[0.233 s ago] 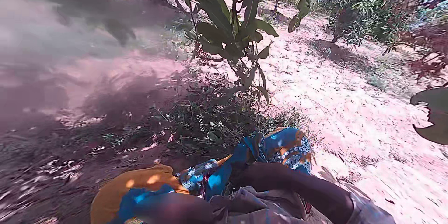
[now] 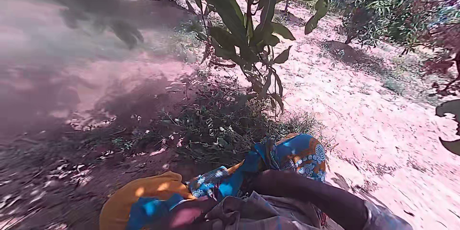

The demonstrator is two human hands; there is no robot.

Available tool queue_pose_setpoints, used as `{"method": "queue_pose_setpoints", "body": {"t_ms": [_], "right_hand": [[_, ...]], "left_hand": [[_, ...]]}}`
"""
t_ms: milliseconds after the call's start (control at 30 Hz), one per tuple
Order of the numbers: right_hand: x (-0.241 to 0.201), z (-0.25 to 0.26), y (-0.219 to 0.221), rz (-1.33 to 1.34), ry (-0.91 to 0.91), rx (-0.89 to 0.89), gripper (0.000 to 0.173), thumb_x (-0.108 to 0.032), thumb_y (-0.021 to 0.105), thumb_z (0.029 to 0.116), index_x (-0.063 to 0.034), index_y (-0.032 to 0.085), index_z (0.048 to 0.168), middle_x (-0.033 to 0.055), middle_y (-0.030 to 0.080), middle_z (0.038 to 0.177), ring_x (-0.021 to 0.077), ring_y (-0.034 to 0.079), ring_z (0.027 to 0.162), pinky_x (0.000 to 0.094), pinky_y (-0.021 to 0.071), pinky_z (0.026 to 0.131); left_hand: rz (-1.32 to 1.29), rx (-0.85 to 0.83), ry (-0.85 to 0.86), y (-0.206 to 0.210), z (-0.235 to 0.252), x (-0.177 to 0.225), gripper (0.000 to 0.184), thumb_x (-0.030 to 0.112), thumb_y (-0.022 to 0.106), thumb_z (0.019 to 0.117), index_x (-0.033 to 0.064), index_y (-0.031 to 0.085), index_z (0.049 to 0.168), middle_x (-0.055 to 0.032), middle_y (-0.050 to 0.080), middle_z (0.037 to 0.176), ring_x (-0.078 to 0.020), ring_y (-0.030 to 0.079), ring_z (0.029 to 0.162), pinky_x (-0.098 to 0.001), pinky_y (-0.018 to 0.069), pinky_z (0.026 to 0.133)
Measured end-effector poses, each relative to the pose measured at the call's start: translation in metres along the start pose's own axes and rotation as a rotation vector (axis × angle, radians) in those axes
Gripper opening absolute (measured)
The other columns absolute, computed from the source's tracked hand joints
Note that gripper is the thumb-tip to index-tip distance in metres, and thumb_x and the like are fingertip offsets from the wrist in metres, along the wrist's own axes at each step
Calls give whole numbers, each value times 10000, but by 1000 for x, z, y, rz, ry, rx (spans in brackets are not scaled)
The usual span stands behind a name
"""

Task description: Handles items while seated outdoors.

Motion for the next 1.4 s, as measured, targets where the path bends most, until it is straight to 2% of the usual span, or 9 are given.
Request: {"method": "queue_pose_setpoints", "body": {"t_ms": [200, 300, 400, 533, 700, 867, 1033, 1233, 1400], "right_hand": [[18, 25, 23, 40, -163, 430, 232, -149, 555, 1039, -4, 709, 1134, 218, 735, 1030, 399, 722, 965, 583, 561, 830], [2, 39, 11, 48, 32, 161, 312, -137, 526, 1058, -33, 642, 1329, 253, 683, 1223, 461, 653, 1139, 667, 497, 911], [-7, 44, 0, -3, 126, -33, 329, -124, 508, 1064, -54, 574, 1378, 290, 671, 1153, 502, 641, 1101, 686, 482, 873], [-6, 15, -23, -60, -30, 172, 293, -155, 553, 1036, -110, 607, 1321, 221, 688, 858, 448, 689, 809, 636, 513, 688], [9, -50, -88, -69, -41, 292, 441, -136, 661, 956, -129, 629, 1396, 207, 715, 866, 425, 689, 789, 619, 506, 706], [27, -75, -132, 179, -212, 647, 292, -99, 629, 989, -24, 690, 1265, 42, 773, 1036, 43, 713, 935, 223, 581, 855], [31, -2, -105, 759, -200, 937, 239, -44, 644, 957, 76, 675, 1161, 59, 734, 1107, 1, 681, 989, 199, 570, 895], [28, 62, -56, 1401, -70, 1036, 173, 36, 558, 953, 25, 616, 1116, 30, 680, 1064, 48, 657, 964, 234, 565, 868], [18, 72, -46, 1235, -29, 673, 365, -16, 559, 993, 94, 582, 1340, 142, 653, 1263, 33, 625, 1060, 202, 511, 929]], "left_hand": [[160, 36, 50, -1, 12, 9, 353, 305, 593, 968, -12, 742, 1018, -130, 723, 933, -192, 680, 856, -430, 538, 821], [197, -35, 4, -5, 18, 1, 386, 356, 575, 989, 13, 743, 1053, -156, 727, 1005, -288, 691, 970, -561, 502, 898], [126, 33, 79, -5, 19, -18, 382, 406, 579, 974, 70, 759, 998, -51, 739, 946, -141, 697, 891, -415, 555, 826], [-54, 20, -33, -10, 16, -25, 329, 337, 662, 959, 25, 722, 1044, -47, 710, 905, -102, 659, 825, -377, 555, 773], [-49, 43, -11, -12, 22, -47, 368, 388, 658, 951, 33, 736, 1008, -33, 703, 886, -62, 626, 790, -322, 521, 743], [-268, 237, -50, -39, 49, -37, 466, 384, 629, 980, 47, 649, 1301, -55, 681, 1265, -97, 644, 1141, -310, 525, 990], [-557, 328, 18, -51, 73, -54, 755, 639, 651, 883, 159, 502, 1448, 51, 664, 1291, -113, 676, 1122, -323, 618, 866], [-807, 821, -131, -52, 50, -76, 576, 307, 758, 882, 139, 488, 1362, 83, 719, 1141, -96, 716, 1000, -304, 625, 832], [-859, 1024, -74, -52, 48, -89, 234, 95, 452, 1030, 115, 662, 1130, 40, 755, 1001, -73, 728, 903, -257, 620, 796]]}}
Point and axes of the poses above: each hand's wrist, its own z-axis towards the middle knuckle, its own y-axis out of the palm, x = y × z, the point moved 2 cm from there along z, towards the middle knuckle
